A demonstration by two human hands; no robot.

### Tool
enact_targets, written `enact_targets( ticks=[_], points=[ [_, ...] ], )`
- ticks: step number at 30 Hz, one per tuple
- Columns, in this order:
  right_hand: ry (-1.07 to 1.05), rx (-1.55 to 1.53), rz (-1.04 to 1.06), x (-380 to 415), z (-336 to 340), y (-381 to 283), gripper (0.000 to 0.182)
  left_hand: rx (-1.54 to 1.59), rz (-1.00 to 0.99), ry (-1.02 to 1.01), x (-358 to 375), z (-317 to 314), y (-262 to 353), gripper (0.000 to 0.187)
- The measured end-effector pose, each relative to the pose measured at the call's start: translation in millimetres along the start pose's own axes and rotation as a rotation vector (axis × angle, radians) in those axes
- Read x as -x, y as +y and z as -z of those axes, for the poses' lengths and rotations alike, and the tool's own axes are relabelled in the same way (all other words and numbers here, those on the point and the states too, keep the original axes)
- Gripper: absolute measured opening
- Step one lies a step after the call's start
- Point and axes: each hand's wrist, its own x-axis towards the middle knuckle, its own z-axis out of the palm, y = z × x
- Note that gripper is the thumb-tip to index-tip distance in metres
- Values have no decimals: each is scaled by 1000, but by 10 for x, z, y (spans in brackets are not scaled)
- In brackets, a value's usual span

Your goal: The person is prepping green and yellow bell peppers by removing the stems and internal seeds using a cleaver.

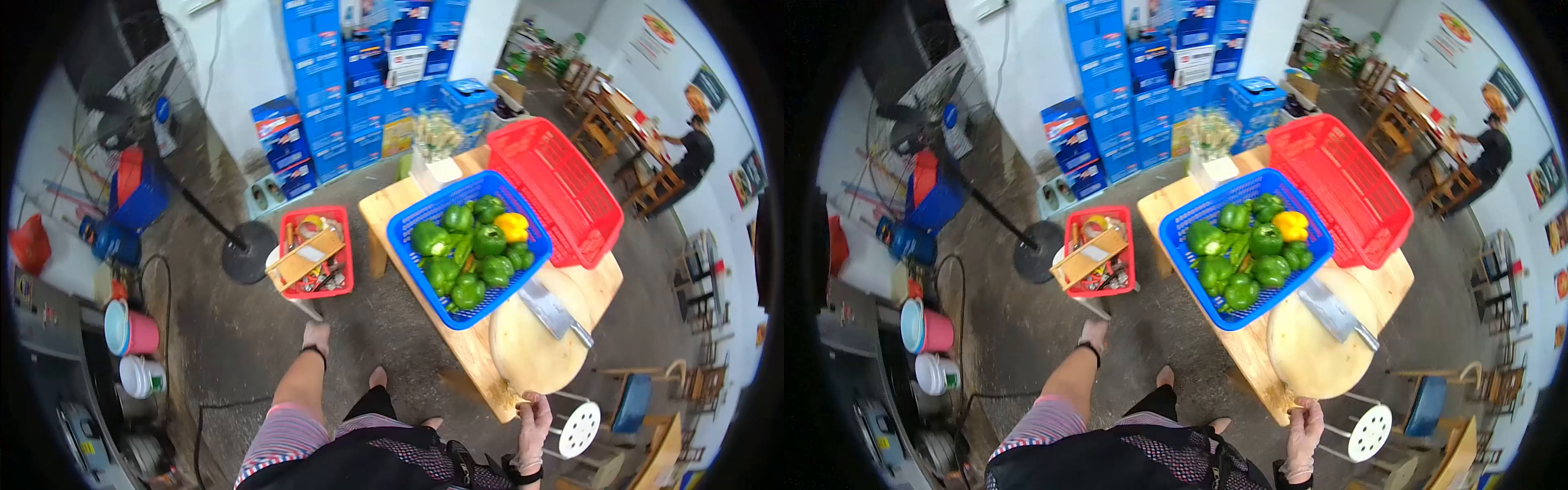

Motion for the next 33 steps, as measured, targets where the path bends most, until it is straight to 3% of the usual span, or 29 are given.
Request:
enact_targets(
  ticks=[1, 2, 5, 7, 10, 13, 16, 20, 22, 23, 25, 26, 28, 31, 32, 33],
  points=[
    [24, -19, -5, 30, 23, 51, 16, -57, 175, -49, 518, 123, 242, 31],
    [40, 25, 30, 71, 66, 92, 16, -78, 151, -65, 521, 61, 171, 31],
    [91, 7, -1, 222, 258, 281, 17, -1347, -604, -478, 545, -169, -765, 15],
    [157, 32, -17, 334, 424, 513, 18, -441, -205, -421, 349, -509, -1646, 19],
    [276, 37, -69, 512, 779, 1374, 17, -29, 332, -344, 1410, -529, -753, 15],
    [305, 274, -193, 943, 1323, 2985, 7, 13, 143, -420, 1700, -750, -573, 18],
    [306, 296, -612, 1589, 1814, 3556, 11, -125, 81, -408, 1878, -1031, -433, 26],
    [-81, 1030, -685, 2851, 2307, 5373, 13, -66, 49, -374, 2286, -1349, -370, 26],
    [-251, 1247, -682, 3367, 2308, 6292, 15, -14, 97, -357, 2455, -1486, -392, 27],
    [-232, 1224, -715, 3482, 2303, 6170, 15, -44, 81, -379, 2546, -1563, -428, 27],
    [31, 1093, -692, 3535, 2284, 5737, 15, -152, 178, -323, 2618, -1677, -579, 24],
    [5, 1087, -646, 3610, 2199, 6354, 15, -173, 174, -332, 2681, -1693, -634, 24],
    [-67, 996, -648, 3600, 2130, 6677, 16, -251, 224, -297, 2749, -1768, -635, 19],
    [-83, 837, -679, 3173, 2293, 5538, 18, -254, 116, -267, 2861, -1881, -415, 18],
    [-69, 800, -673, 3010, 2374, 5031, 19, -459, -46, -365, 2215, -2026, -600, 11],
    [-66, 791, -681, 2945, 2362, 4990, 19, -470, -51, -366, 2138, -2023, -622, 11]
  ],
)
